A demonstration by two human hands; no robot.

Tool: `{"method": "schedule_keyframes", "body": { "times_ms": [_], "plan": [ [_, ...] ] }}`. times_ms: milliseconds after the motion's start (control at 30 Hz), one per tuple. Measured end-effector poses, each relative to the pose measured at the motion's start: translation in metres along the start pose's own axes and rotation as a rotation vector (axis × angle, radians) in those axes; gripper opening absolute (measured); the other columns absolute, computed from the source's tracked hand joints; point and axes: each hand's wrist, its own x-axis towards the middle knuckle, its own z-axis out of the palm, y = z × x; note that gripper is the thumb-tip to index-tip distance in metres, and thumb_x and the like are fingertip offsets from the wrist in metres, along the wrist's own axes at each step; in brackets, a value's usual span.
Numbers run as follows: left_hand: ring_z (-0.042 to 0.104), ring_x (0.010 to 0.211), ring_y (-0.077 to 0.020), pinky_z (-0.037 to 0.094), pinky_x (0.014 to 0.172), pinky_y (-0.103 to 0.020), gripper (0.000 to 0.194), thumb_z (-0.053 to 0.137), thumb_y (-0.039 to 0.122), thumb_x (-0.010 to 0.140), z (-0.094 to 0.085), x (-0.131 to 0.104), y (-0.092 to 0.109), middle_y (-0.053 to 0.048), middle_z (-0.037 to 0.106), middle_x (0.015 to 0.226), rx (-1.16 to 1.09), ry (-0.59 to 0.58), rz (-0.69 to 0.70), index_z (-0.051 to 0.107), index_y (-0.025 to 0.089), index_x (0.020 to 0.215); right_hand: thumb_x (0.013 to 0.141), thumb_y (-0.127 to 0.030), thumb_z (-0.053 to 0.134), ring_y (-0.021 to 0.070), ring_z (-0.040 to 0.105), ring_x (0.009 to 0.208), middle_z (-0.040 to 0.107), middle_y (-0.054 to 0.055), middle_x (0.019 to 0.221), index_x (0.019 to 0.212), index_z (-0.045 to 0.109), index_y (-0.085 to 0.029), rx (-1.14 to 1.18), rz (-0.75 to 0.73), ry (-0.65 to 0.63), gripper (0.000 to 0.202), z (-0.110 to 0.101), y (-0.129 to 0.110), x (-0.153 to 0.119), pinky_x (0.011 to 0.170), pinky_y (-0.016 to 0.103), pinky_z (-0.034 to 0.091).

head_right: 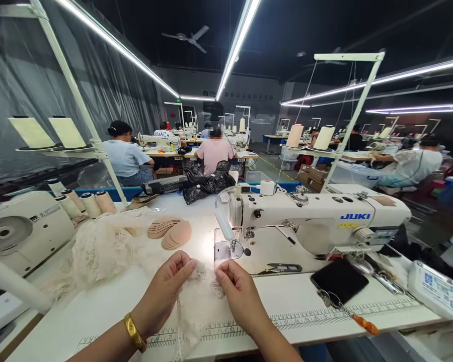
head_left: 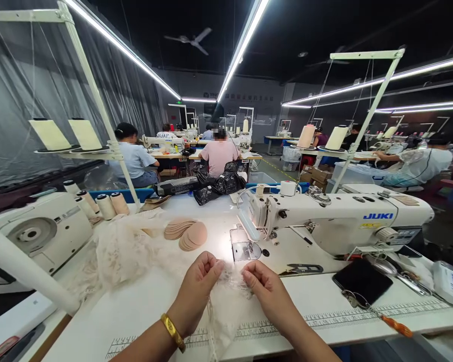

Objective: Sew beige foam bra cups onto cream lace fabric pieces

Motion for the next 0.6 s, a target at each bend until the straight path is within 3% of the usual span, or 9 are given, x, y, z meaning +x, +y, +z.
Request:
{"method": "schedule_keyframes", "body": {
  "times_ms": [167,300,400,467,533,600],
  "plan": [
    [0.034,0.067,-0.014,0.033,0.061,-0.024,0.054,0.072,0.067,0.083,0.0,-0.009,-0.008,0.006,0.039,0.07,0.097,0.051,0.02,0.042,0.022,0.075,0.095,-0.064,0.061,0.0143,0.05,0.065,0.052,-0.004,0.073,0.082,0.057,-0.022,0.057,-0.054,0.11,0.045,0.015,-0.009,-0.006,0.064,0.026,0.04],
    [0.038,0.061,-0.0128,0.033,0.054,-0.023,0.045,0.058,0.065,0.092,-0.015,-0.008,0.0,0.006,0.042,0.069,0.289,-0.085,0.0,0.041,0.024,0.083,0.097,-0.066,0.057,0.0059,0.035,0.045,0.048,-0.008,0.072,0.088,0.056,-0.022,0.177,0.087,0.049,0.045,0.018,-0.011,-0.001,0.05,0.024,0.027],
    [0.056,0.07,-0.0176,0.048,0.062,-0.028,0.038,0.038,0.056,0.102,-0.046,0.021,0.018,0.0,0.06,0.078,0.835,-0.121,0.198,0.052,0.022,0.091,0.097,-0.064,0.056,0.0079,0.036,0.045,0.044,-0.01,0.062,0.088,0.055,-0.023,0.022,0.103,-0.036,0.042,0.013,0.001,0.015,0.051,0.025,0.025],
    [0.064,0.096,-0.0247,0.053,0.087,-0.038,0.033,0.04,0.046,0.102,-0.076,0.054,0.031,-0.009,0.07,0.102,1.022,-0.033,0.281,0.06,0.02,0.1,0.098,-0.063,0.052,0.0113,0.039,0.047,0.042,-0.011,0.054,0.086,0.052,-0.024,-0.073,0.098,-0.071,0.041,0.01,0.013,0.026,0.053,0.026,0.027],
    [0.055,0.128,-0.031,0.039,0.113,-0.048,0.031,0.041,0.032,0.099,-0.106,0.088,0.042,-0.014,0.065,0.132,1.143,0.028,0.315,0.063,0.019,0.116,0.099,-0.062,0.048,0.0136,0.04,0.049,0.042,-0.011,0.05,0.087,0.05,-0.024,-0.103,0.106,-0.088,0.04,0.008,0.026,0.034,0.055,0.027,0.028],
    [0.049,0.138,-0.0343,0.032,0.118,-0.052,0.033,0.049,0.025,0.093,-0.133,0.117,0.047,-0.016,0.062,0.14,1.254,0.022,0.306,0.064,0.017,0.121,0.1,-0.062,0.046,0.0147,0.041,0.051,0.044,-0.01,0.05,0.09,0.051,-0.025,-0.11,0.101,-0.099,0.039,0.007,0.035,0.037,0.056,0.028,0.029]
  ]
}}
